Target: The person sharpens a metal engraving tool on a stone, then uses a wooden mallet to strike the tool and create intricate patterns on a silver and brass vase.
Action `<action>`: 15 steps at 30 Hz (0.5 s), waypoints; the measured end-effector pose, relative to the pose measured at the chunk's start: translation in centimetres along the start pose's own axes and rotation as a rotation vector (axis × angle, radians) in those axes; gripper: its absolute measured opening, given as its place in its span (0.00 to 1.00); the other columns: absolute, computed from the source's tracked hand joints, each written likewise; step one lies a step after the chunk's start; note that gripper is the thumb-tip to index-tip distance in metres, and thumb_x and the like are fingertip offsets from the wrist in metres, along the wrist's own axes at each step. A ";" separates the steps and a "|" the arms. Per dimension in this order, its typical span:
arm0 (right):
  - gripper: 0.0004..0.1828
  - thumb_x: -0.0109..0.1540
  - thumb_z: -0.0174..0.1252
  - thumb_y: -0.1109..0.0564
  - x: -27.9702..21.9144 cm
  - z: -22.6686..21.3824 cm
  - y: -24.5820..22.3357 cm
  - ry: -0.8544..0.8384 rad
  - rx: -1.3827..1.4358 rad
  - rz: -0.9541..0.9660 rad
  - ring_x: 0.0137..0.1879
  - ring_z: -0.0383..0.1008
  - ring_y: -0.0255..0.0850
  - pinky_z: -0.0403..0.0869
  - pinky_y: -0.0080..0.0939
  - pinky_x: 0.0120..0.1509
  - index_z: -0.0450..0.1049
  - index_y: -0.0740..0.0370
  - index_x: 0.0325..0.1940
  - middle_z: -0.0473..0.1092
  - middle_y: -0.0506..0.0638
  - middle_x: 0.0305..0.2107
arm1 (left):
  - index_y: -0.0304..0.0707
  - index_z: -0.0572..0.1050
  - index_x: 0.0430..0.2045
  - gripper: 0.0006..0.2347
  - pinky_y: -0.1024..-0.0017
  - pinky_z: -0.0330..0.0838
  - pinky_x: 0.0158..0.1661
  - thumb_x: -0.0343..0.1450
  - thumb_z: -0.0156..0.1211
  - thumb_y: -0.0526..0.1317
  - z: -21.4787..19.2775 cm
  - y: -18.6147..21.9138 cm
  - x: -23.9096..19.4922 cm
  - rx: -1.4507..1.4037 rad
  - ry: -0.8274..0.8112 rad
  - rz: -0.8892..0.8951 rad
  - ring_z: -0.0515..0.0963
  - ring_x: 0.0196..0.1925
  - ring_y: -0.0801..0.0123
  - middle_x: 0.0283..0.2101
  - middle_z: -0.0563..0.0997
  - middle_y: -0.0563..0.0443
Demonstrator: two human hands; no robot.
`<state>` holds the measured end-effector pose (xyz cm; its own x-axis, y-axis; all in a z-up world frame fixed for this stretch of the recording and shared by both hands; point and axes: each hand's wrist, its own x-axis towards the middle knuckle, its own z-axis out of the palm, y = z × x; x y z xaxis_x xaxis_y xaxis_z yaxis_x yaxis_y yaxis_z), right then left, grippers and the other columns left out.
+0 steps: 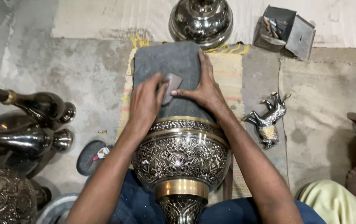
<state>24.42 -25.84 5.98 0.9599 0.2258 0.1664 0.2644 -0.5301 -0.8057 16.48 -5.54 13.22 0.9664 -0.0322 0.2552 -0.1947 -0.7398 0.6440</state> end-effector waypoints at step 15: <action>0.78 0.42 0.80 0.38 0.2 0.7 2.8 -0.042 0.295 0.071 0.80 0.51 0.60 0.58 0.60 0.80 0.36 0.49 0.83 0.48 0.69 0.75 | 0.33 0.78 0.39 0.05 0.56 0.79 0.39 0.73 0.60 0.34 0.7 -2.0 -1.8 0.017 0.021 0.050 0.86 0.40 0.50 0.43 0.85 0.38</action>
<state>25.25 -26.75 3.34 0.9685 0.2339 0.0850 0.1523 -0.2868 -0.9458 15.27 -4.48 10.94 0.9519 -0.0555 0.3014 -0.2393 -0.7490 0.6178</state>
